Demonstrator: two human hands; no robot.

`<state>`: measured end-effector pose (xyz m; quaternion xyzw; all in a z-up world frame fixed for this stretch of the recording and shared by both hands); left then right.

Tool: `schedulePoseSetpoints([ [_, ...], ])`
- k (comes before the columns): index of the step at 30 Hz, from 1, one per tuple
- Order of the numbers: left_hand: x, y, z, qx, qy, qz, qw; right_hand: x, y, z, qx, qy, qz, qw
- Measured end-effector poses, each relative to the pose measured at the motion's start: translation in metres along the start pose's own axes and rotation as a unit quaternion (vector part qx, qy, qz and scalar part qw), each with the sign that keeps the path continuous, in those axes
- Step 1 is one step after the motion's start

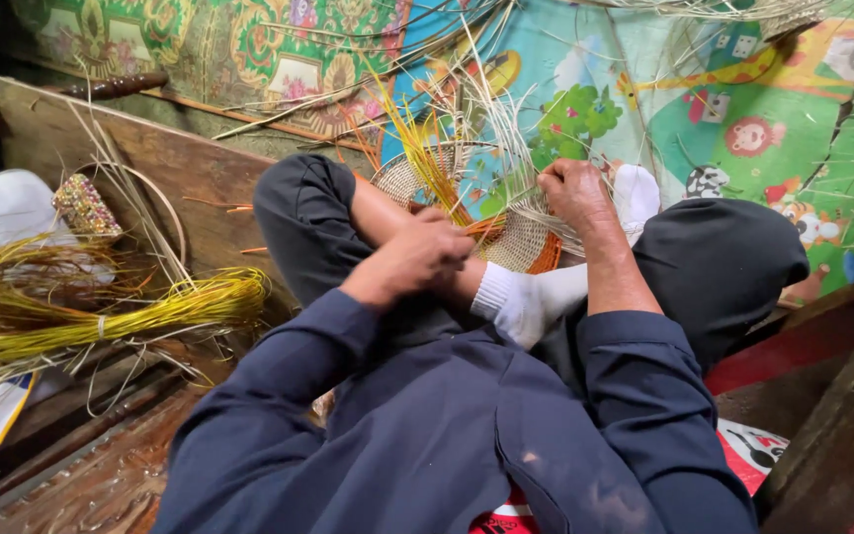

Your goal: Weaving thin bamboo strips to create a traditional hat structure.

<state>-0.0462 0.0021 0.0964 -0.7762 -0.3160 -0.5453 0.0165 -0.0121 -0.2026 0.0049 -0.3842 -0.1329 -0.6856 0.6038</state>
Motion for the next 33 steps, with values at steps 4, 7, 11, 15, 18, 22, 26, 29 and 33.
schedulePoseSetpoints([
  [4,0.092,-0.003,0.005,0.159,-0.08,-0.07,0.982,0.007,-0.003,0.008,0.005,-0.006,-0.011,1.0],
  [7,0.121,-0.03,0.027,0.232,0.098,-0.083,0.964,0.007,-0.004,0.008,0.015,-0.006,-0.011,1.0],
  [11,0.134,-0.046,0.032,0.253,0.002,-0.065,0.965,0.004,-0.003,0.008,0.018,-0.023,-0.007,1.0],
  [15,0.156,-0.066,0.045,0.301,-0.055,-0.136,0.942,-0.001,0.001,0.003,0.017,-0.064,-0.014,0.998],
  [18,0.165,-0.085,0.076,0.322,0.036,-0.159,0.933,0.0,-0.001,0.007,0.025,-0.08,-0.017,0.996],
  [22,0.178,-0.081,0.116,0.337,0.078,-0.127,0.93,0.0,-0.004,0.004,0.024,-0.119,-0.024,0.992],
  [26,0.192,-0.057,0.129,0.477,0.003,-0.112,0.872,0.019,-0.024,0.025,0.087,-0.073,-0.078,0.99],
  [29,0.161,-0.089,0.167,0.45,-0.16,-0.043,0.878,0.016,-0.025,0.013,0.058,-0.09,-0.063,0.992],
  [33,0.132,-0.127,0.145,0.567,-0.088,0.027,0.818,-0.008,-0.011,-0.024,0.021,-0.166,-0.025,0.986],
])
Point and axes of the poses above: each hand's wrist, its own y-axis towards the middle knuckle, its own x-axis out of the back of the hand, z = x × y, the point moved 5 cm from there along y, towards the middle knuckle, and after that the axes turned 14 degrees about -z, right-handed, at the moved point
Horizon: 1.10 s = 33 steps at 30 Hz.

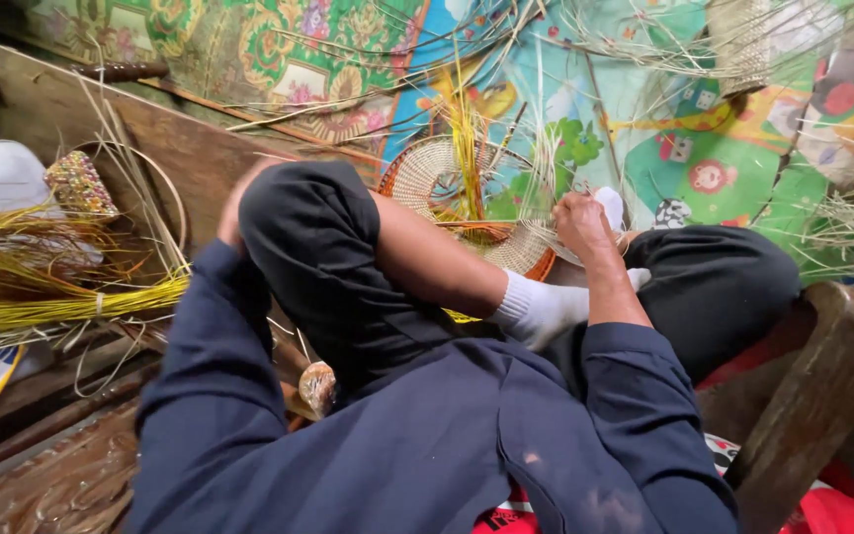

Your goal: Weaving thin bamboo strips to create a traditional hat structure.

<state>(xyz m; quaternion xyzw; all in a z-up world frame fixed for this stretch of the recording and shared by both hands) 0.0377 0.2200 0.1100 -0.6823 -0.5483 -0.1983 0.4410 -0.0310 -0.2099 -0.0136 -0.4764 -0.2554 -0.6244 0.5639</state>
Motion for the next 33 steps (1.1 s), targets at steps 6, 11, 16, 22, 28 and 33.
schedulePoseSetpoints([
  [6,0.0,-0.024,0.014,-0.001,0.008,-0.046,0.999,-0.01,-0.005,-0.012,-0.047,-0.028,0.049,0.997],
  [11,0.0,-0.04,0.021,0.0,0.016,-0.084,0.996,-0.026,-0.004,-0.024,-0.042,-0.079,0.06,0.994],
  [16,-0.002,-0.036,0.022,-0.01,0.027,-0.114,0.993,0.004,-0.017,-0.002,-0.035,-0.041,0.072,0.996],
  [22,-0.004,-0.031,0.045,-0.016,0.043,-0.141,0.989,0.025,-0.015,0.022,-0.005,-0.02,0.069,0.997],
  [28,0.002,-0.041,0.051,-0.014,0.044,-0.177,0.983,0.033,-0.019,0.029,-0.005,-0.02,0.079,0.997],
  [33,0.008,-0.032,0.056,-0.016,0.048,-0.209,0.977,0.036,-0.018,0.032,-0.036,-0.029,0.111,0.993],
])
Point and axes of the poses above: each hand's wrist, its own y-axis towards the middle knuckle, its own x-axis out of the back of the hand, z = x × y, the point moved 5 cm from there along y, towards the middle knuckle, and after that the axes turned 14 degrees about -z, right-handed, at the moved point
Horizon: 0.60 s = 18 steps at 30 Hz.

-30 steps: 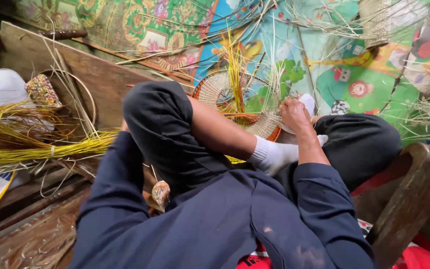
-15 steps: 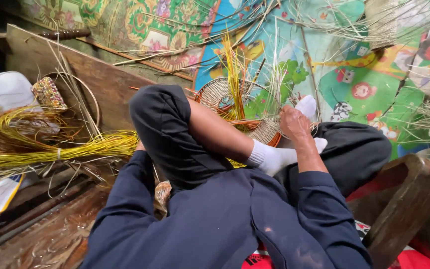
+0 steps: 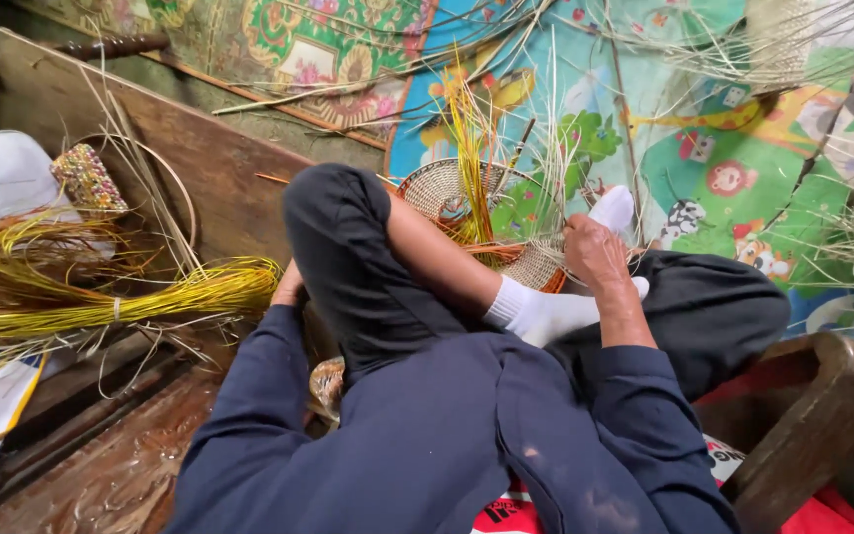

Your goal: Weaving thin bamboo strips to create a traditional hat structure.

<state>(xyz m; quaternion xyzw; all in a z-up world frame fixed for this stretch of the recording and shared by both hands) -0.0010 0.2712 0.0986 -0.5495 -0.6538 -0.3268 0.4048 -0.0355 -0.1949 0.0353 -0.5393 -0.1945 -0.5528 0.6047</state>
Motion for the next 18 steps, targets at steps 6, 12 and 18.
schedulePoseSetpoints([
  [6,-0.004,0.005,0.005,0.004,0.007,-0.03,1.0,0.006,0.002,-0.001,-0.038,0.0,0.023,0.999],
  [12,-0.006,0.009,-0.025,0.011,0.005,-0.057,0.998,0.03,-0.014,0.007,-0.073,0.011,0.097,0.992],
  [18,-0.029,0.013,-0.204,-0.079,-0.18,-0.133,0.971,0.014,-0.012,0.001,-0.033,-0.055,0.122,0.99],
])
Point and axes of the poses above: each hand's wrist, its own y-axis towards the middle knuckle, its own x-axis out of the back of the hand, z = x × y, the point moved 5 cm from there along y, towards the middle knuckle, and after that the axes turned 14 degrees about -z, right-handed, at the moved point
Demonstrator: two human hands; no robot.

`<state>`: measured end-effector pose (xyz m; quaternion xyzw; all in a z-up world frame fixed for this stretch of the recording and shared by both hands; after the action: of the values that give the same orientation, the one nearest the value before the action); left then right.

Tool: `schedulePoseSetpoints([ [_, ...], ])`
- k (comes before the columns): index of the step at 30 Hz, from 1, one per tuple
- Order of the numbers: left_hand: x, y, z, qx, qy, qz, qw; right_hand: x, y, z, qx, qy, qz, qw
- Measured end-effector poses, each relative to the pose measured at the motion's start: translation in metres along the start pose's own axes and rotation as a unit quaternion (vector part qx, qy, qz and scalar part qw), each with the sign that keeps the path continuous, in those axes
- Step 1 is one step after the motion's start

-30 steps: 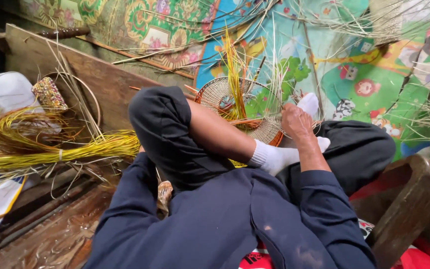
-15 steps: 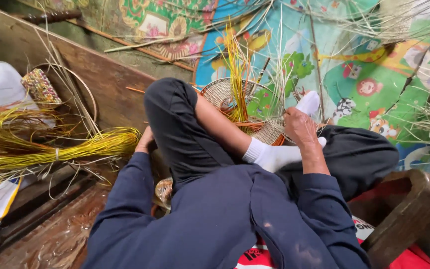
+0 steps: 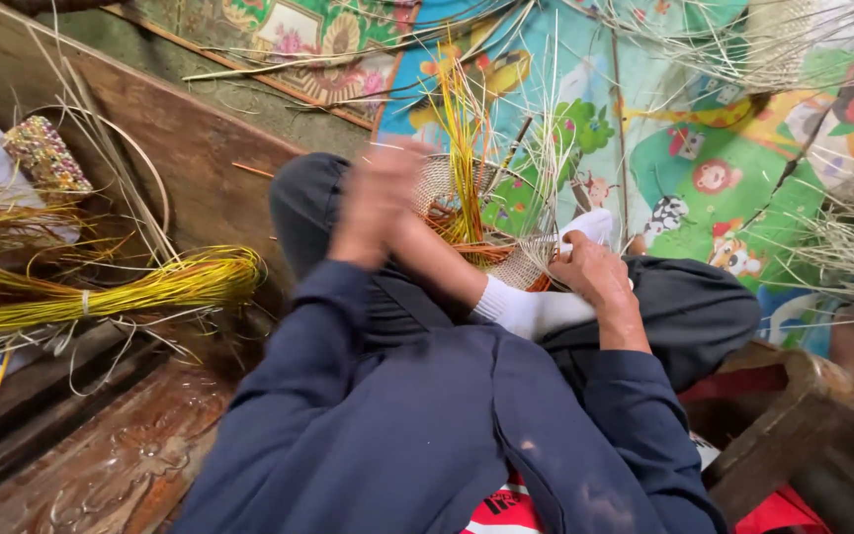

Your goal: Weaving thin bamboo strips to create a traditional hat structure.

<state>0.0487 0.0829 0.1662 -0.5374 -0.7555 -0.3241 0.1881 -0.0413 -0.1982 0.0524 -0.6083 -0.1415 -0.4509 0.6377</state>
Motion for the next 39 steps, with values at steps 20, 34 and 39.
schedulePoseSetpoints([
  [20,-0.176,-0.117,0.018,-0.198,0.127,0.274,0.933,0.046,0.023,0.05,0.076,0.301,-0.041,0.95],
  [34,-0.177,-0.116,0.022,-0.199,0.09,0.246,0.944,0.024,0.04,0.001,0.069,0.05,-0.039,0.996],
  [39,-0.176,-0.111,0.022,-0.202,0.066,0.22,0.952,0.012,0.006,0.019,0.278,0.052,-0.311,0.907],
])
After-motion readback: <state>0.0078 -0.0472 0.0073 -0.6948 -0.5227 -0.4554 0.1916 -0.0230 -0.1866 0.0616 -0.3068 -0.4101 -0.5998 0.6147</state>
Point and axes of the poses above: each hand's wrist, its own y-axis towards the middle knuckle, its own x-axis out of the back of the hand, z = x × y, the point moved 5 cm from there along y, towards the middle knuckle, and after that the axes turned 14 degrees about -z, right-handed, at the moved point
